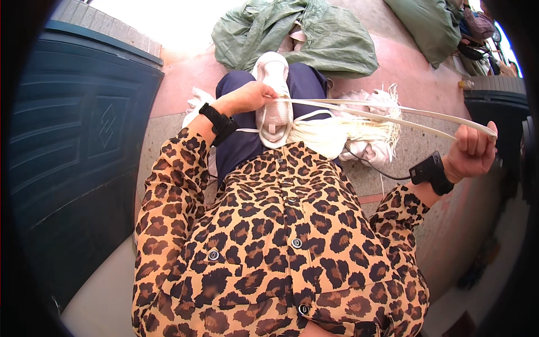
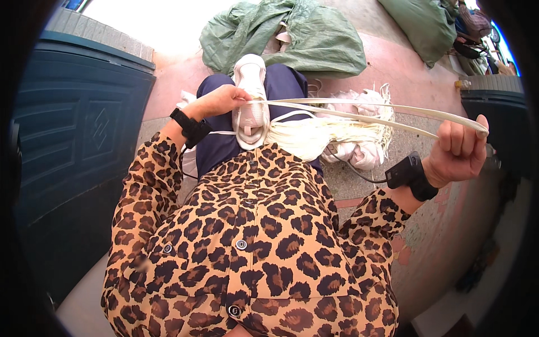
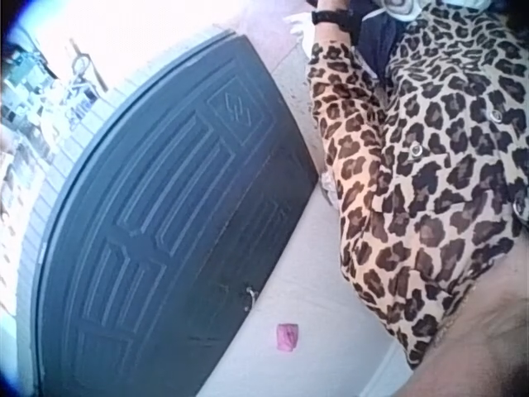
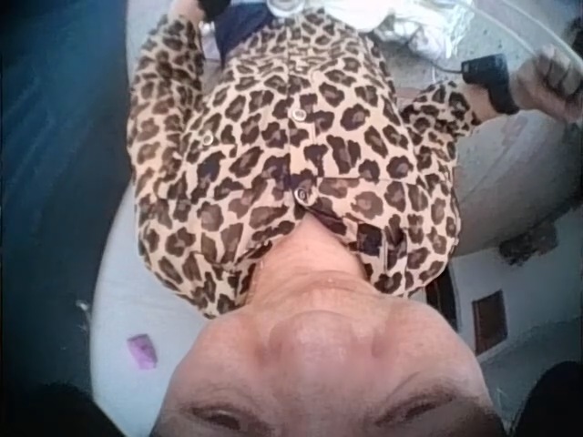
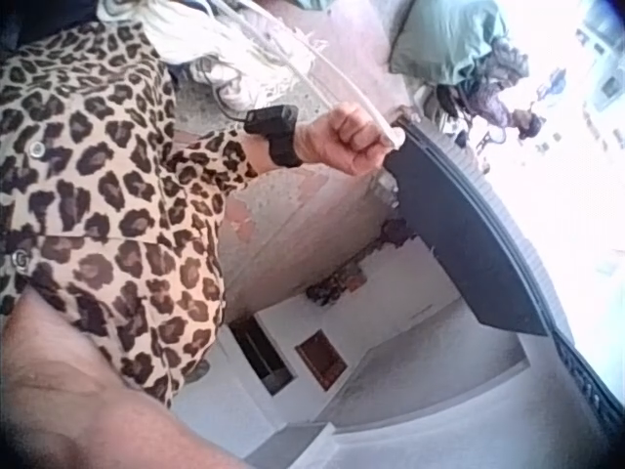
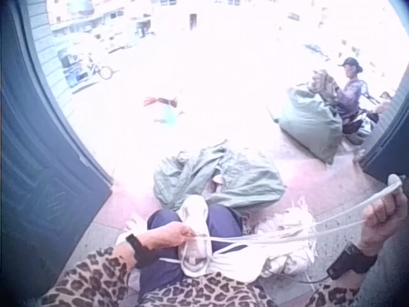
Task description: Lacing and tying the laces of multiple white shoes.
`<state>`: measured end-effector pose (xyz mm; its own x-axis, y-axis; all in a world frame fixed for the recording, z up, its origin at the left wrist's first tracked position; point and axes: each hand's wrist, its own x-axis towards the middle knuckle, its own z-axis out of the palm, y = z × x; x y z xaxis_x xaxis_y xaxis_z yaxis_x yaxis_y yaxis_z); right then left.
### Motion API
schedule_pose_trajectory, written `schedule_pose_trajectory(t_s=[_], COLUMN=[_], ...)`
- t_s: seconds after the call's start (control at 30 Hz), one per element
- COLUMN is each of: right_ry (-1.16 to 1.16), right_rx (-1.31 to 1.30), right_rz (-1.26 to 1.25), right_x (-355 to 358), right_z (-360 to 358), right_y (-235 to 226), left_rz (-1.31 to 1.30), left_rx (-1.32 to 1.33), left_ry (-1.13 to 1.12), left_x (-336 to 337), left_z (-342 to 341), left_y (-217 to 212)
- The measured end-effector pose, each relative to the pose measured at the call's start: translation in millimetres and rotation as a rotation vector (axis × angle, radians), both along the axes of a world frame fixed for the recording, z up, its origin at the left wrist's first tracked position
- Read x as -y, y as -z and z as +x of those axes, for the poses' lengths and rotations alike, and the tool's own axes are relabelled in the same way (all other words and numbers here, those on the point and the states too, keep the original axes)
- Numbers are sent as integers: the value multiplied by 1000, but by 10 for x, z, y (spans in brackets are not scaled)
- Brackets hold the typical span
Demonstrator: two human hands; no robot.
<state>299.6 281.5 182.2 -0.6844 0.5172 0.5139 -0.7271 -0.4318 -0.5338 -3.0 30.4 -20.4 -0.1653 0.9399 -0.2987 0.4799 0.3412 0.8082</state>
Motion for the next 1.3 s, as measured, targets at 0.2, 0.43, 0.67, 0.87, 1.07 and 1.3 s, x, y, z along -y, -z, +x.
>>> schedule_pose_trajectory(t_s=[0.2,0.43,0.67,0.87,1.07,1.3], right_ry=[43,173,46,175,198,235], right_rx=[119,1055,1282,1177,1197,1290], right_rz=[-75,63,803,1209,1314,1168], right_x=[-44,261,1073,1263,1292,1305], right_z=[-135,-802,-1394,-1237,-1185,-1232], right_y=[80,1134,2152,2182,2049,1990], left_rz=[-147,390,929,258,238,-39], left_rx=[-107,757,841,213,-269,-781], left_ry=[146,-389,-1109,-838,-282,-168], left_x=[-43,717,1705,974,187,163], left_z=[-79,-828,-1682,-634,276,515], left_y=[-243,-986,-1314,-342,-15,-53])
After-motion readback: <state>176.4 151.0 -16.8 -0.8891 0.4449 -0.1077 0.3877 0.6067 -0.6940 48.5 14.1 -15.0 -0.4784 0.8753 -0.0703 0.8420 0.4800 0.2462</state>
